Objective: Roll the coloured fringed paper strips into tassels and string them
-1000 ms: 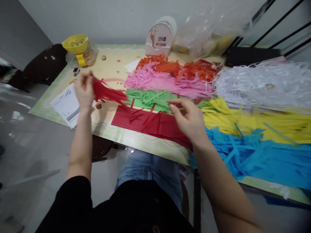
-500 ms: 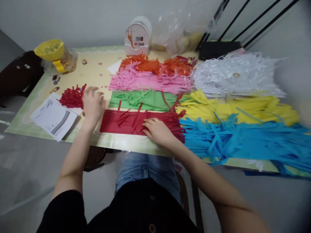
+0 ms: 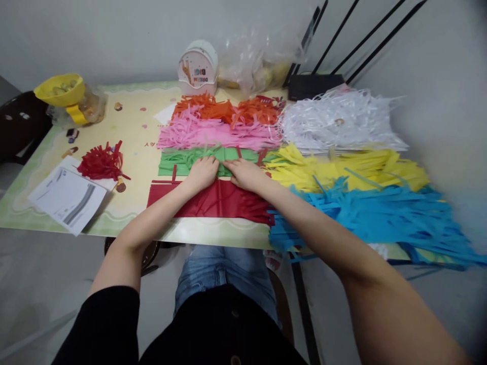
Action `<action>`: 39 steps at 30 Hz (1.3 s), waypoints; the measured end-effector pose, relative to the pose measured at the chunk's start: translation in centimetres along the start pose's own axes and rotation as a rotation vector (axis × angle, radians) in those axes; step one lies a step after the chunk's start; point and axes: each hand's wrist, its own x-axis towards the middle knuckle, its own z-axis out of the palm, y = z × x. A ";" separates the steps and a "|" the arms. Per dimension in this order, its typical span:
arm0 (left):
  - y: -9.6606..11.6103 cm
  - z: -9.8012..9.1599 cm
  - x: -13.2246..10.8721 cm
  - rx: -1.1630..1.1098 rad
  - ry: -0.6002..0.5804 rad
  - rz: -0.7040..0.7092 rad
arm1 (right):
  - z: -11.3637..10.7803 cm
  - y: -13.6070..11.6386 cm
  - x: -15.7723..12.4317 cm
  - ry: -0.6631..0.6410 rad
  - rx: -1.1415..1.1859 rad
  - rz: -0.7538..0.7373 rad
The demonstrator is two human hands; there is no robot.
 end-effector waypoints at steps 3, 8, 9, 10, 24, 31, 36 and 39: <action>-0.6 -0.3 -1.0 0.035 0.017 -0.107 | 0.0 0.5 0.4 -0.021 -0.003 -0.009; -3.5 -1.6 -3.2 0.113 -0.013 -0.360 | -0.6 1.4 0.9 -0.041 -0.014 -0.001; -4.1 -2.0 -3.7 0.115 -0.031 -0.393 | -0.7 1.4 0.9 -0.044 -0.019 -0.003; -4.6 -2.6 -4.1 0.113 -0.062 -0.421 | -0.8 1.4 1.0 -0.048 -0.026 -0.004; 0.4 -4.2 1.7 -0.260 -0.116 0.112 | -1.4 1.5 1.1 -0.024 -0.022 0.037; -1.9 -2.8 2.3 -0.103 -0.183 -0.066 | -1.8 2.8 2.1 0.039 0.081 0.122; -2.4 -3.1 2.4 -0.037 -0.179 -0.175 | -1.9 3.5 2.9 -0.005 0.143 0.066; -2.6 -3.6 1.9 0.031 -0.152 -0.261 | -2.2 3.7 3.7 -0.029 0.113 0.091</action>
